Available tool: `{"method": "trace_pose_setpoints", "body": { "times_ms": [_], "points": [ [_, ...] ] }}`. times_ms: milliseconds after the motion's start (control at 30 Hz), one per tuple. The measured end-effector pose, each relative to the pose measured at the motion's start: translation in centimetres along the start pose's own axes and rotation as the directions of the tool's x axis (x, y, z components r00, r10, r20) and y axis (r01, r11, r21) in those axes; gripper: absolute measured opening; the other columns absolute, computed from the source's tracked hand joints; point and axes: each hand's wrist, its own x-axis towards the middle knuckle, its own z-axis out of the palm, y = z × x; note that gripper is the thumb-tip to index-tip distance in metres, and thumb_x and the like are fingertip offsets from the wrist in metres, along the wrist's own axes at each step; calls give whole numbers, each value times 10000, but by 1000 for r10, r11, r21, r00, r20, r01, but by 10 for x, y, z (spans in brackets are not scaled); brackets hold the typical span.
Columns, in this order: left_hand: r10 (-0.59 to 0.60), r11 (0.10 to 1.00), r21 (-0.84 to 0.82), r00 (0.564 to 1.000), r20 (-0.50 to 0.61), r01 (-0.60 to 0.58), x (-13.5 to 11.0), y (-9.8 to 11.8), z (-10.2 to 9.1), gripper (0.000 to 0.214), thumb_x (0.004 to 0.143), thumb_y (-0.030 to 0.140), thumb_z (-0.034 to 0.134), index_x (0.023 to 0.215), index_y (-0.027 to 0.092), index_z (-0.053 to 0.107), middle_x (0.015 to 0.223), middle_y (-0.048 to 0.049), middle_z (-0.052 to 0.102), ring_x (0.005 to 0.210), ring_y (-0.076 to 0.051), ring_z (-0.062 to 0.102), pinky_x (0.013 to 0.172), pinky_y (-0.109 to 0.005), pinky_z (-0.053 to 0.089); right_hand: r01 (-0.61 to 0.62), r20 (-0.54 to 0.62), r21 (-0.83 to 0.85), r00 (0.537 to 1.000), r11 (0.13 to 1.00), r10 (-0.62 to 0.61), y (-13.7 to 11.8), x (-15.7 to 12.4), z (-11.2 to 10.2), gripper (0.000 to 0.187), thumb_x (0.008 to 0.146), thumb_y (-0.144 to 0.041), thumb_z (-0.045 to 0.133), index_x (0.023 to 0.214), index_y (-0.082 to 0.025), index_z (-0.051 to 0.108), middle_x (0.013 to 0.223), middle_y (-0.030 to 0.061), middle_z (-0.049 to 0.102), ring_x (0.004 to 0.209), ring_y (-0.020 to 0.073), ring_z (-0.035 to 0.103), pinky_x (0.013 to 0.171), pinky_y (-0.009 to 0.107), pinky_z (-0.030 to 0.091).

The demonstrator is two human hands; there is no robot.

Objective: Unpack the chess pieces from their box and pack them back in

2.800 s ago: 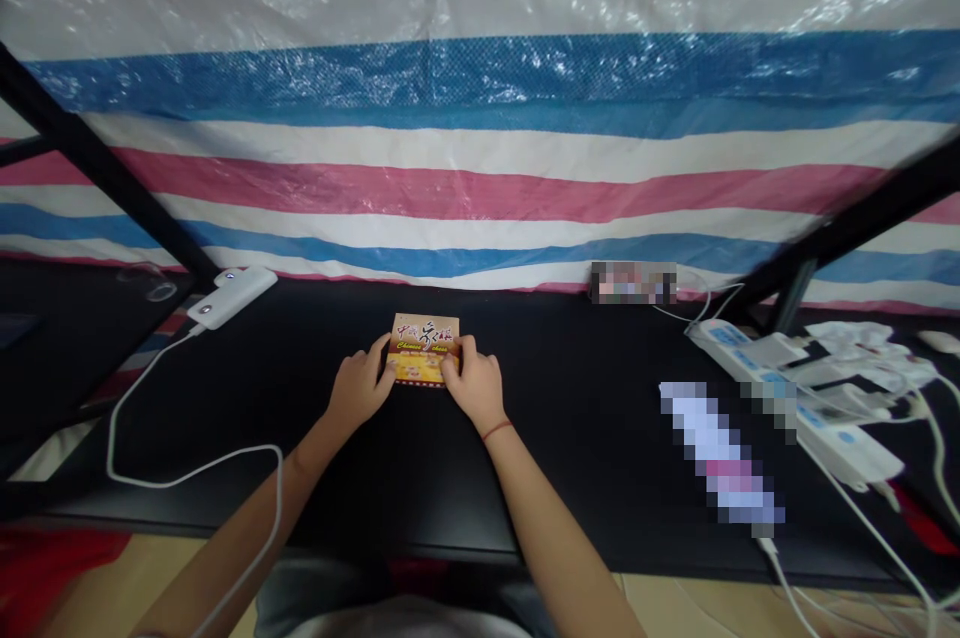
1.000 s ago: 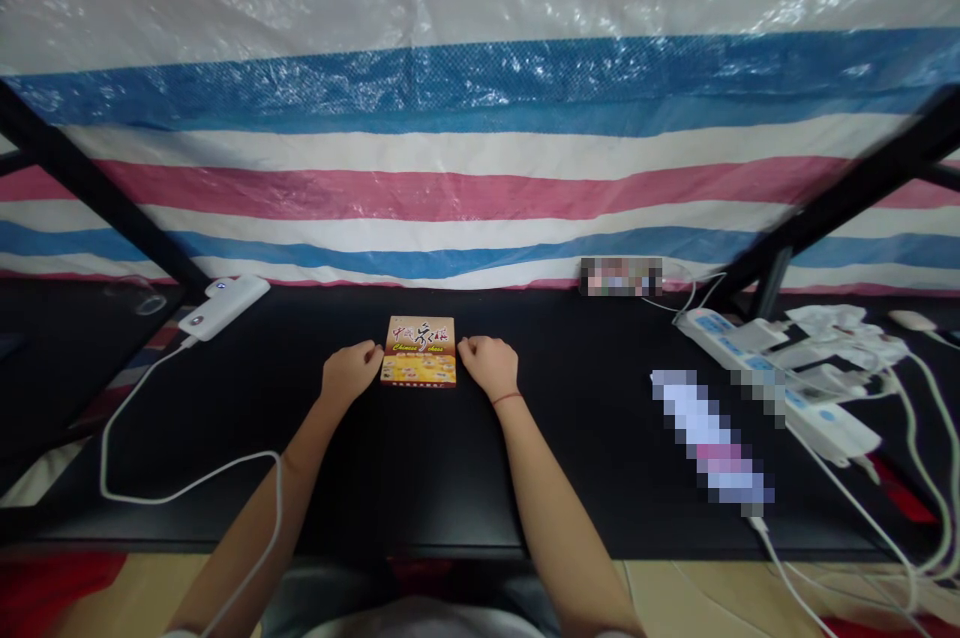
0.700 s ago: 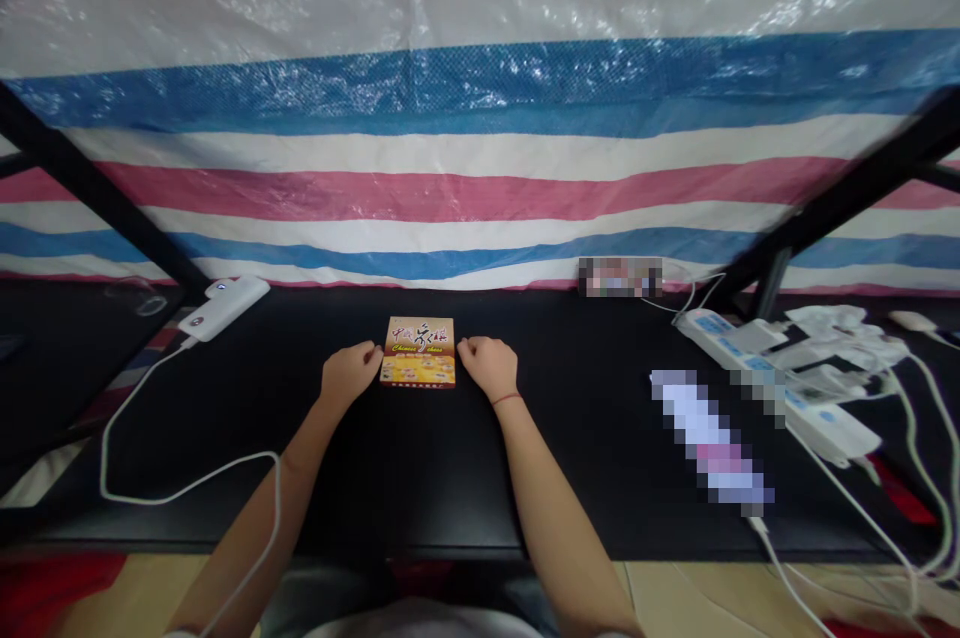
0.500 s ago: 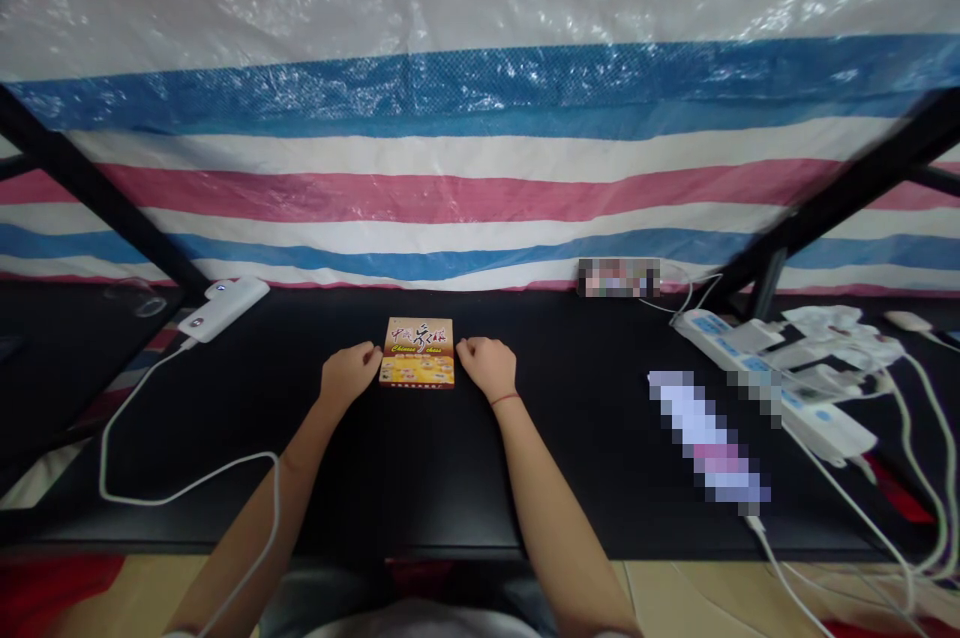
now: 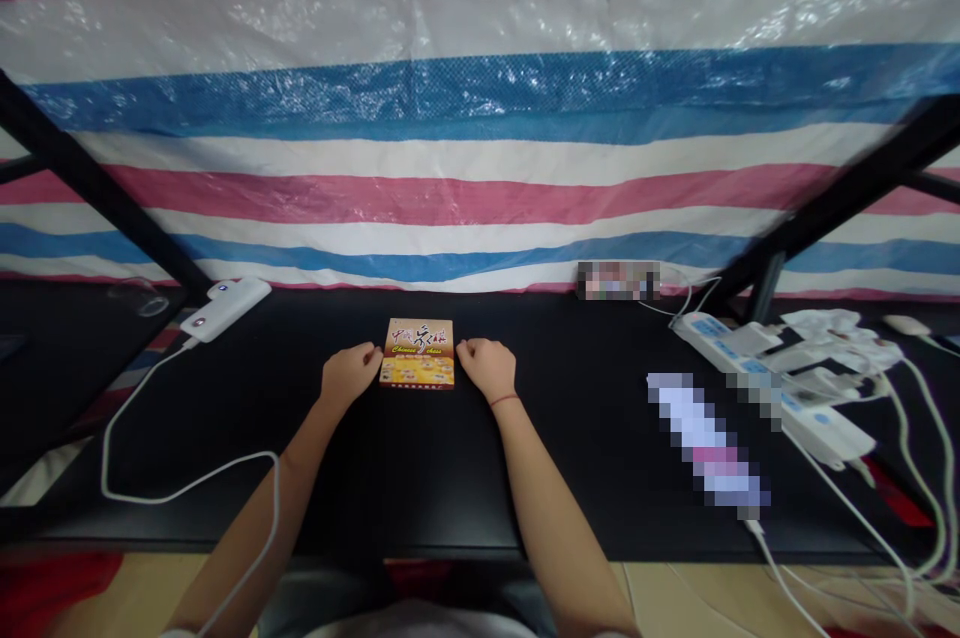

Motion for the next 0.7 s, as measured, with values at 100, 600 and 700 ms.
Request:
{"method": "trace_pose_setpoints", "body": {
  "times_ms": [100,600,700],
  "points": [
    [-4,1000,-1,1000,0,4,0,0,0,335,919,389,395,732,228,621,791,-24,701,744,-180,620,576,-282,235,2,-1,10,1000,1000,-2,0,0,0,405,926,-389,450,648,-215,687,747,47,716,708,162,645,544,240,282],
    [-2,1000,-10,1000,2,2,0,-1,0,334,921,392,396,738,233,626,788,-23,698,736,-180,616,580,-284,247,6,-1,8,1000,1000,-6,0,-1,-1,404,928,-388,450,644,-220,682,752,41,722,713,157,646,543,232,263],
    [-4,1000,-10,1000,12,4,0,0,-1,336,923,391,394,730,228,616,795,-22,702,743,-178,623,577,-285,245,-2,9,1,1000,1000,2,0,-1,-1,405,930,-391,449,652,-216,686,750,44,718,709,155,645,542,233,267]
  ]
}}
